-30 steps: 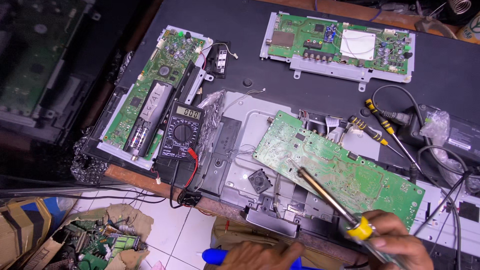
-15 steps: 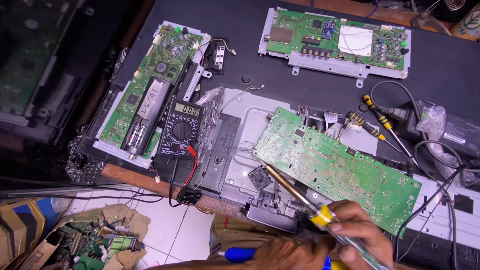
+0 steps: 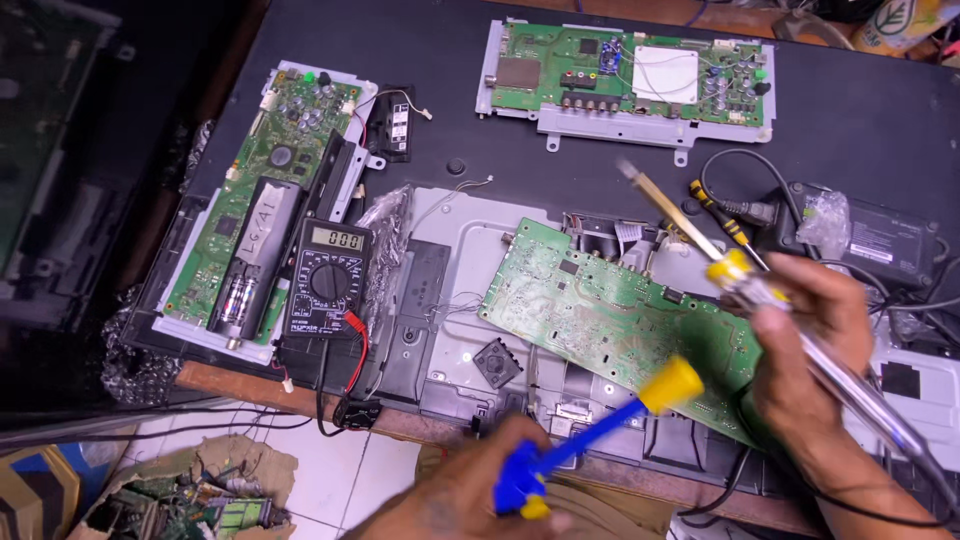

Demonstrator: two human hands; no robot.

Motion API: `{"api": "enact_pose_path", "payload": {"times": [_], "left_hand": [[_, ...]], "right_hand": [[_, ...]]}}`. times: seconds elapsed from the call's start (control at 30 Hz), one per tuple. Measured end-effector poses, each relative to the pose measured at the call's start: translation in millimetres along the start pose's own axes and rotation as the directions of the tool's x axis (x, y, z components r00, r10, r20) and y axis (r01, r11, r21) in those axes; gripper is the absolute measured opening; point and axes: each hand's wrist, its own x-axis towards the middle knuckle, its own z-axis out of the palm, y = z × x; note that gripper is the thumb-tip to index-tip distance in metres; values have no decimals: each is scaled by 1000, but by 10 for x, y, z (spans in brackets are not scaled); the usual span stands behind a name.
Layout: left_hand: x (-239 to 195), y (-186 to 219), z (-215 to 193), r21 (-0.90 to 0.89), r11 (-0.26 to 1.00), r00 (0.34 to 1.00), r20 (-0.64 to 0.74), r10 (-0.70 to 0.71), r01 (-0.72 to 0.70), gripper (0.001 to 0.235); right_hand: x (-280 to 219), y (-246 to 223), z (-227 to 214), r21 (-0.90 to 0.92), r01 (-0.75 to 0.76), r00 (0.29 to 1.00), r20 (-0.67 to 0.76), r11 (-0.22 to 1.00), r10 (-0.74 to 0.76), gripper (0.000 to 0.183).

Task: The person uses a soldering iron and a desoldering pump to work on a green circuit board. They repeatedly apply heat to solder joints and use the pump to remove molten solder. The person also uses a multimeter to test the circuit board.

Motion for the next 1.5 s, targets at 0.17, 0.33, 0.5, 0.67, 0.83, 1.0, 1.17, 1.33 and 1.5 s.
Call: {"api": "enact_pose_path", "payload": {"times": [0.17, 0.33, 0.5, 0.67, 0.83, 1.0, 1.17, 1.33, 1.5], "left_hand": [[227, -126, -334, -242, 572, 614, -435, 658, -784, 52], [602, 456, -884, -71, 155, 151, -793, 591, -985, 59], [1324, 859, -1290, 344, 15, -278, -782, 558, -939, 50], [1618, 837, -1254, 408, 37, -325, -774, 543, -912, 48], [1681, 763, -1246, 426, 80, -324, -785, 528, -901, 52], [1747, 710, -1260, 374, 31, -304, -798, 521, -927, 55], [1542, 759, -1137, 313, 139, -205, -839, 505, -940, 61], [1546, 738, -1124, 332, 138, -220, -829, 514, -933, 61], [1542, 730, -1115, 311, 115, -214, -836, 506, -943, 63]], "right_hand": [[-22, 238, 191, -181, 53, 972, 234, 982, -9, 28], [-20, 208, 354, -110, 185, 954, 258, 977, -151, 18], [-34, 240, 415, -62, 226, 941, 271, 972, -201, 16], [-23, 222, 379, -112, 233, 931, 313, 966, -189, 15], [-25, 234, 399, -133, 219, 928, 334, 967, -164, 15], [-29, 238, 401, -140, 211, 933, 323, 967, -157, 14], [-53, 109, 417, -257, 214, 912, 399, 942, -98, 18], [-51, 99, 425, -255, 226, 909, 403, 940, -110, 17], [-50, 97, 421, -253, 245, 904, 408, 936, -126, 17]]}}
